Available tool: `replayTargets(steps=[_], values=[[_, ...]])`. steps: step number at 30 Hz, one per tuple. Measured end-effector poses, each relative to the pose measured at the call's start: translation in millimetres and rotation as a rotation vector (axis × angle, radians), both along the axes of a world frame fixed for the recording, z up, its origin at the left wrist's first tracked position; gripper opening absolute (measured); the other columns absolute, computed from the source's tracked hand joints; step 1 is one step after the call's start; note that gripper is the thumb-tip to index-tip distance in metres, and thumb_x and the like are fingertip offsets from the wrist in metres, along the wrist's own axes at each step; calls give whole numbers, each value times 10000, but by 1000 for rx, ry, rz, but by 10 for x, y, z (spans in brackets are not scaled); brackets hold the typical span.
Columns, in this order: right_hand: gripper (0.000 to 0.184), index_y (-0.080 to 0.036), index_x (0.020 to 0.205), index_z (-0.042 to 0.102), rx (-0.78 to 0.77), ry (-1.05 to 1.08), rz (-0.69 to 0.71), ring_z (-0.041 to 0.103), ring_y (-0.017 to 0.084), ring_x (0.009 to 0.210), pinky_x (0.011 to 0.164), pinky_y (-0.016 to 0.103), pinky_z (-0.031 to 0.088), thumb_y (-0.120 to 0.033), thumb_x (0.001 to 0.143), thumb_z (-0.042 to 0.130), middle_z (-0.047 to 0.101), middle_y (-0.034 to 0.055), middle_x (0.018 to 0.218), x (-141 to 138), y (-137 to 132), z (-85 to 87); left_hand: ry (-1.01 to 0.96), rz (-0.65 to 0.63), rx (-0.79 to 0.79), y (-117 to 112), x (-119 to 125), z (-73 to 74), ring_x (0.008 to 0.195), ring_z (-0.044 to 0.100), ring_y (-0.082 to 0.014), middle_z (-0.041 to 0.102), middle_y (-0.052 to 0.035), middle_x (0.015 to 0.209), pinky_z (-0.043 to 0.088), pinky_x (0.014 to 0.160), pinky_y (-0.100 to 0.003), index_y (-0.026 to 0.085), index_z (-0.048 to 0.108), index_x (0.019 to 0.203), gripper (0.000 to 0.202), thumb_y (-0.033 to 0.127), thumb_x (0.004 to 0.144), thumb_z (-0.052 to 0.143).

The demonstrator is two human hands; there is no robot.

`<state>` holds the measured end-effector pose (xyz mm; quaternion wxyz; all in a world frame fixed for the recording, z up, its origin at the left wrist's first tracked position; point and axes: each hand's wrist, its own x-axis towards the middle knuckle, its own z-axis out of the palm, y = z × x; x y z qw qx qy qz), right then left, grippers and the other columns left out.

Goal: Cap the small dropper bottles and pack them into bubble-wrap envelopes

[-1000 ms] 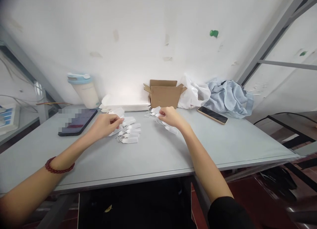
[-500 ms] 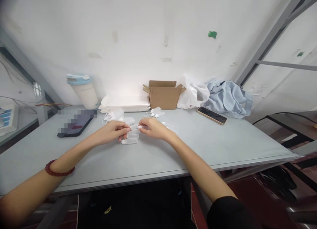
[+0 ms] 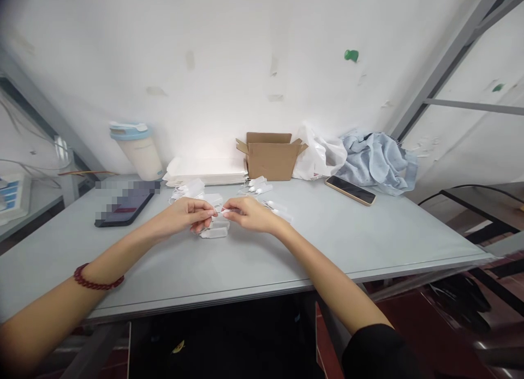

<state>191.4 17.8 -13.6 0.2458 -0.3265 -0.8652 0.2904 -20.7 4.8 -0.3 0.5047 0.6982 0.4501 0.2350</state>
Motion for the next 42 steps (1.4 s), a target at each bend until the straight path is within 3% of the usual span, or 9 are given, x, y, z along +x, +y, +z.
replayTargets(steps=[19, 25, 33, 42], values=[[195, -146, 923, 620, -28, 3, 5, 534, 135, 718, 685, 259, 405, -278, 879, 483, 639, 33, 830, -1, 0, -6, -92, 11, -96, 0, 5, -19, 512, 466, -83, 574, 0, 633, 349, 486, -227, 145, 596, 683, 252, 382, 764, 613], [190, -149, 934, 627, -6, -39, -28, 524, 131, 697, 655, 250, 387, -259, 873, 484, 639, 35, 811, -22, -7, -36, -60, 34, -56, 1, 24, -76, 500, 489, -91, 584, 1, 620, 355, 485, -232, 145, 602, 698, 233, 368, 764, 608], [151, -130, 893, 641, -8, -130, -37, 439, 92, 573, 586, 220, 339, -201, 848, 516, 545, -14, 642, -54, -83, -10, 50, 14, 1, -51, 87, -88, 475, 483, -101, 572, 8, 563, 374, 493, -241, 159, 581, 633, 256, 390, 743, 586], [128, -137, 846, 636, -2, -139, -12, 447, 94, 579, 570, 213, 327, -189, 836, 519, 558, -8, 653, -70, -95, -37, 109, -12, 28, -70, 93, -119, 469, 482, -106, 572, 8, 547, 382, 500, -243, 163, 583, 648, 260, 394, 764, 561]])
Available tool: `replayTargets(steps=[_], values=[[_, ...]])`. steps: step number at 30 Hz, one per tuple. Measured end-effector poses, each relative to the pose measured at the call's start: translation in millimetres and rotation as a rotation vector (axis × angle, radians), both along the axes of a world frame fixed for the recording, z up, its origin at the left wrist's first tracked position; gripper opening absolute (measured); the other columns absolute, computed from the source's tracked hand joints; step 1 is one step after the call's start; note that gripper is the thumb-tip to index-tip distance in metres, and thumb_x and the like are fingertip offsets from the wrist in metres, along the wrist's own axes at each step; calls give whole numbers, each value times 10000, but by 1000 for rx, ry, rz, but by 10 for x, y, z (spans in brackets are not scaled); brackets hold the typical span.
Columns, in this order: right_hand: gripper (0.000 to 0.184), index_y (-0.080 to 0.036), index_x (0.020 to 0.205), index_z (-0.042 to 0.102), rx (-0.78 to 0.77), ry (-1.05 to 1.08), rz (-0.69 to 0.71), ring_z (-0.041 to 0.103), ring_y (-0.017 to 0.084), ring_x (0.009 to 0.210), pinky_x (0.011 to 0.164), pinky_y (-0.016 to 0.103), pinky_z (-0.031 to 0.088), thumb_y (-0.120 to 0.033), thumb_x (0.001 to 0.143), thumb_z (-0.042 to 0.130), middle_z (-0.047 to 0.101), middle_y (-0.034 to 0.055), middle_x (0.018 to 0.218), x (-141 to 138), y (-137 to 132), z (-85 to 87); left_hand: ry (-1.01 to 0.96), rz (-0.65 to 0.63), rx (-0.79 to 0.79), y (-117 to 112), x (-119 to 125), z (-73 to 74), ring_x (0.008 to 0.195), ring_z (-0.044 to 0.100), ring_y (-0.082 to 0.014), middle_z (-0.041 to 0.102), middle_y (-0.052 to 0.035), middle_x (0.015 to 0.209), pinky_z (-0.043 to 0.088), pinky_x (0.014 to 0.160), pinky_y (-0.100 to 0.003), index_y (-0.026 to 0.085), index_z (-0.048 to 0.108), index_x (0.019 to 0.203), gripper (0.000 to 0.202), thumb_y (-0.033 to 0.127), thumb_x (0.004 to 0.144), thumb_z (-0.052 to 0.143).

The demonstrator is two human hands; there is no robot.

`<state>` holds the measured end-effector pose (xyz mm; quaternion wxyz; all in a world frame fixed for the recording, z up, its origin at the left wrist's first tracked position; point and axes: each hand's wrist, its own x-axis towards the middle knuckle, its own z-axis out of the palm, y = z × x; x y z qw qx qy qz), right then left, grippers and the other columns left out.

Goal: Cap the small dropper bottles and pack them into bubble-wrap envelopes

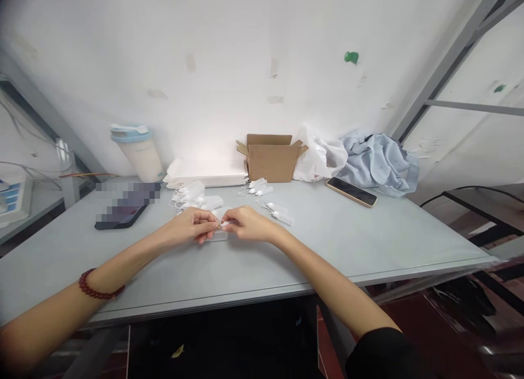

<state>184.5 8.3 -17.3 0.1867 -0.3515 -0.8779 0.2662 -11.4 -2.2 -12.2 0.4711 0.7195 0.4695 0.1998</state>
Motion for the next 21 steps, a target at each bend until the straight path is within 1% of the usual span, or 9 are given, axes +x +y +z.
replayTargets(steps=[7, 11, 14, 16, 18, 20, 21], values=[[135, -138, 858, 639, 13, 11, 18, 451, 98, 583, 569, 214, 329, -190, 836, 516, 560, -6, 650, -9, 4, -25, 32, -18, 13, -4, -3, 12, 458, 491, -117, 567, 9, 505, 390, 496, -248, 171, 582, 646, 275, 416, 768, 550], [139, -139, 867, 639, 7, 13, 12, 447, 98, 577, 572, 216, 338, -194, 844, 514, 557, -8, 646, -27, -8, -30, 33, -31, 22, 6, 4, -13, 464, 499, -112, 577, 13, 518, 396, 515, -242, 172, 584, 656, 258, 397, 778, 549], [143, -138, 906, 634, 15, 12, 3, 484, 110, 620, 606, 226, 370, -207, 851, 521, 597, 14, 713, -40, 10, -37, 33, -61, 52, 28, -21, 7, 476, 516, -112, 606, 6, 581, 418, 533, -245, 171, 585, 670, 262, 406, 780, 546], [175, -138, 969, 615, 77, 16, -12, 520, 131, 691, 661, 250, 398, -246, 851, 544, 627, 43, 811, -25, 49, -42, 43, -68, 114, 44, -79, 81, 492, 524, -117, 617, 0, 611, 424, 536, -244, 172, 590, 682, 272, 420, 784, 538], [267, -136, 1050, 579, 148, 12, -41, 542, 155, 758, 705, 279, 416, -312, 851, 559, 631, 74, 919, 24, 108, -46, 78, 1, 233, 61, -171, 193, 510, 529, -123, 624, -3, 628, 412, 522, -236, 173, 600, 697, 276, 421, 789, 524], [348, -133, 1125, 537, 177, -11, -90, 554, 166, 779, 709, 294, 429, -363, 863, 538, 620, 91, 976, 109, 176, -44, 134, 169, 401, 85, -277, 302, 502, 517, -123, 619, -2, 619, 374, 484, -228, 172, 613, 719, 276, 418, 790, 510], [372, -134, 1165, 512, 193, -21, -131, 560, 174, 810, 725, 301, 434, -361, 870, 526, 613, 99, 1008, 162, 210, -38, 158, 232, 473, 103, -327, 341, 511, 522, -123, 622, -2, 624, 377, 501, -228, 171, 613, 713, 274, 408, 793, 502]])
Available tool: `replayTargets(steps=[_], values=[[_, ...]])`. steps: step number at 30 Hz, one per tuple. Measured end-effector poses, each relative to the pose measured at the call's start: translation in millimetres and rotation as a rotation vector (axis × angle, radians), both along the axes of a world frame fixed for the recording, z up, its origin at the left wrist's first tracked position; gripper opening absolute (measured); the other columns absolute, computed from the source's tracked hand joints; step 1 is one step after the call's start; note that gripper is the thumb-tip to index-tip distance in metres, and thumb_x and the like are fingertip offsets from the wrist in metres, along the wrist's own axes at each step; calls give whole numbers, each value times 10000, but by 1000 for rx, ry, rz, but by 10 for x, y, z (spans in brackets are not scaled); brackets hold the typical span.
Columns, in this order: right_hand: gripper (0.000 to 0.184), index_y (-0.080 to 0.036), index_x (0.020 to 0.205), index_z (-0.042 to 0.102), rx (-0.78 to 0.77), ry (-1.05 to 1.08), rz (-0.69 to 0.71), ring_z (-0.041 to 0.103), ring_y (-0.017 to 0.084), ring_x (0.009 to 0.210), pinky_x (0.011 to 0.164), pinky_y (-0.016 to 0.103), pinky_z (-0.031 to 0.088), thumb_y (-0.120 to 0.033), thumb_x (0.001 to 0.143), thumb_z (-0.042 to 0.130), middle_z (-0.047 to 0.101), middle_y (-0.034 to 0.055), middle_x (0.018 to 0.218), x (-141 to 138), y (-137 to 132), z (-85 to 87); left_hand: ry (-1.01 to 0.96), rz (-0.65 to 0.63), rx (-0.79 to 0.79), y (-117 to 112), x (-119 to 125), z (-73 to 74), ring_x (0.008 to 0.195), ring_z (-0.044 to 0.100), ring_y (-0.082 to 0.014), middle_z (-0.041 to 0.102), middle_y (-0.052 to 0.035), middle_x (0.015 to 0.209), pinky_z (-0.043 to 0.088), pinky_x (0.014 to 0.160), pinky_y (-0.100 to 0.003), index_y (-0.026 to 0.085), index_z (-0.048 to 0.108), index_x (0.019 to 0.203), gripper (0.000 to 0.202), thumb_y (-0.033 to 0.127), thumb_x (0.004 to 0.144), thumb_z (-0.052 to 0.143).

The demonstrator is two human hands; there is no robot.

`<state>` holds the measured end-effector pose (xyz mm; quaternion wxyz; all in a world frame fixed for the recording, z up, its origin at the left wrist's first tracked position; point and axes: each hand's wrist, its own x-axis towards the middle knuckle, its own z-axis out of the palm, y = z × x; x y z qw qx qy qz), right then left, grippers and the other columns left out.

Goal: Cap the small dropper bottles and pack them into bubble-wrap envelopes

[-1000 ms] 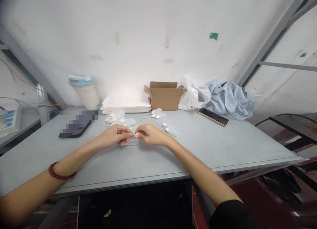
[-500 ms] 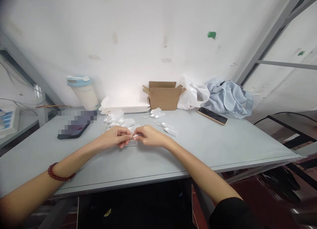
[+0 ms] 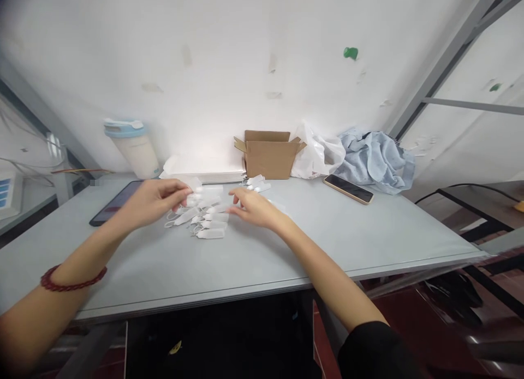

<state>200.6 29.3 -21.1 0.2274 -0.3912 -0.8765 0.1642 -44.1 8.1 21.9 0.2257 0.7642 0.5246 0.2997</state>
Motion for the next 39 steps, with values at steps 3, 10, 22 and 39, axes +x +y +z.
replayTargets(steps=[3, 10, 22, 39], values=[[341, -137, 1182, 502, 41, -101, -138, 565, 197, 883, 764, 315, 432, -287, 876, 506, 598, 118, 1059, 173, 78, 41, 97, 120, 107, 73, -104, 24, 533, 538, -133, 638, -6, 633, 376, 539, -238, 174, 611, 691, 265, 375, 795, 474], [291, -166, 1118, 556, -146, -438, -371, 585, 208, 917, 711, 279, 419, -273, 858, 482, 578, 118, 1121, 453, 136, 194, 410, 153, 87, 200, -138, -121, 678, 585, -206, 684, -41, 701, 360, 594, -274, 185, 631, 706, 256, 316, 775, 423], [264, -139, 1017, 616, -299, -666, -475, 612, 234, 873, 559, 256, 368, -290, 823, 519, 607, 155, 1104, 451, 217, 164, 390, 142, 201, 126, -34, -141, 571, 554, -181, 649, -42, 607, 329, 541, -271, 187, 598, 613, 282, 300, 795, 414], [151, -145, 859, 588, -33, -299, -224, 526, 159, 743, 611, 238, 350, -226, 860, 461, 617, 86, 866, 254, 81, 144, 276, -26, 74, 50, 129, -270, 510, 482, -141, 606, -13, 564, 305, 511, -262, 173, 592, 614, 308, 322, 821, 419]])
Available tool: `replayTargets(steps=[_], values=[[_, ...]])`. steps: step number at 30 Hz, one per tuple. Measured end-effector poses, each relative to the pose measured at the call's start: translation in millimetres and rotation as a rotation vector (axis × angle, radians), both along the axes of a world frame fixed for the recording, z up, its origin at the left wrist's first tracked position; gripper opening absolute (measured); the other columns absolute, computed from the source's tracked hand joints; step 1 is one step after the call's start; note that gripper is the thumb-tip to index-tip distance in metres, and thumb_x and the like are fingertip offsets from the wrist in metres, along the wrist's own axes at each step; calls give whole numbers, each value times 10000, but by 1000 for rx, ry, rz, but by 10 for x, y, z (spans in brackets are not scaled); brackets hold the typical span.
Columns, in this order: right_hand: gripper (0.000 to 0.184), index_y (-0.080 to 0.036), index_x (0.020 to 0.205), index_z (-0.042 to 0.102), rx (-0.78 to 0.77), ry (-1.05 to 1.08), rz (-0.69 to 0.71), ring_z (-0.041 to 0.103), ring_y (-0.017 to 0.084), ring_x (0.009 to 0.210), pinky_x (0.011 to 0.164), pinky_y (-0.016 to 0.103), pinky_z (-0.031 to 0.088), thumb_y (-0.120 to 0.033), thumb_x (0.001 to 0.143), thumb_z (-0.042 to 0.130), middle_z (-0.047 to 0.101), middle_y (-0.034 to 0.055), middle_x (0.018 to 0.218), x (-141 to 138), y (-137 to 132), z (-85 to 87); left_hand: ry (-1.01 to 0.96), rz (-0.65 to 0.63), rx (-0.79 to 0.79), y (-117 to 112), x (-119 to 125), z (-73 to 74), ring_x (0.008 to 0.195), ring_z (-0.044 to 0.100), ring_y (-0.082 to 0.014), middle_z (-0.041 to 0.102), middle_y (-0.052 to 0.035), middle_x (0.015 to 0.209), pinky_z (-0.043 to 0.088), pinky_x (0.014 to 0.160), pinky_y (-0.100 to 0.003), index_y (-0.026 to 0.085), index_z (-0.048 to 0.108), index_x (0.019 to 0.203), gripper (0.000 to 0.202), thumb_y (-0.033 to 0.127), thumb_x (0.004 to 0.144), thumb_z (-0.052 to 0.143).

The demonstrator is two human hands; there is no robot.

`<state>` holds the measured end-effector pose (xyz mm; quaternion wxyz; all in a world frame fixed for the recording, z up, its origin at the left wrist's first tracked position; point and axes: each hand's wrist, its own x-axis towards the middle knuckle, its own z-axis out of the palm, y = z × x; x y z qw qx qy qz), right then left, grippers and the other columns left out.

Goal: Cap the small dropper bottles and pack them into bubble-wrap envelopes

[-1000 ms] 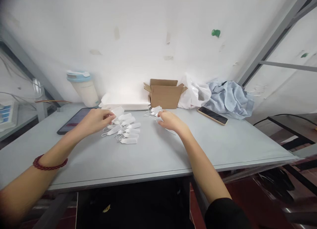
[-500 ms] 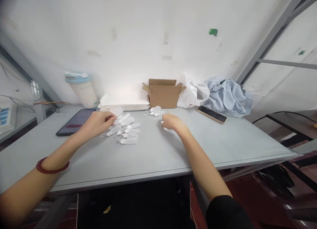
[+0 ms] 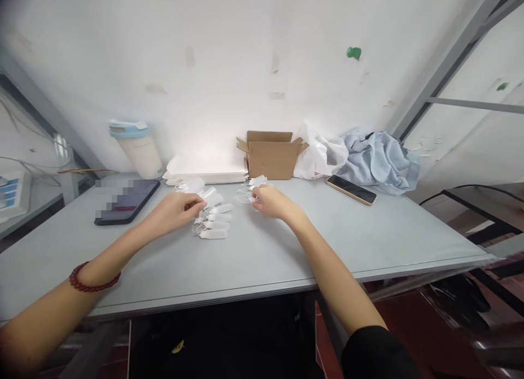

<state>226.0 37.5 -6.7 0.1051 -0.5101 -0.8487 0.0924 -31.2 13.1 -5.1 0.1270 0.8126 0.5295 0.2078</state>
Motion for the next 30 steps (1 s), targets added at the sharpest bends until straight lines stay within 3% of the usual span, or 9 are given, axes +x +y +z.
replayTargets(steps=[4, 10, 16, 30], values=[[134, -144, 872, 596, 42, 119, 123, 518, 150, 756, 659, 243, 369, -226, 848, 493, 605, 65, 846, -76, -37, -22, -82, -65, -97, -12, 45, -33, 537, 518, -142, 634, -2, 597, 350, 537, -253, 170, 619, 714, 281, 342, 825, 427], [127, -150, 875, 607, 69, 253, 279, 510, 137, 744, 669, 249, 387, -225, 850, 507, 580, 41, 818, -186, -108, -44, -193, -66, -241, -29, 82, -58, 537, 546, -154, 640, -7, 608, 399, 535, -255, 151, 622, 893, 328, 419, 815, 451], [139, -156, 922, 614, 70, 288, 306, 515, 142, 755, 690, 265, 404, -224, 851, 516, 576, 41, 833, -228, -153, -43, -235, -93, -267, -54, 104, -53, 488, 512, -133, 615, -2, 600, 398, 506, -246, 163, 614, 788, 300, 411, 821, 449], [166, -155, 981, 609, 91, 287, 333, 536, 154, 785, 725, 284, 428, -225, 868, 509, 582, 62, 898, -286, -188, -73, -186, -170, -195, -85, 116, -60, 503, 523, -121, 615, 11, 578, 380, 514, -226, 162, 641, 776, 265, 342, 836, 457]])
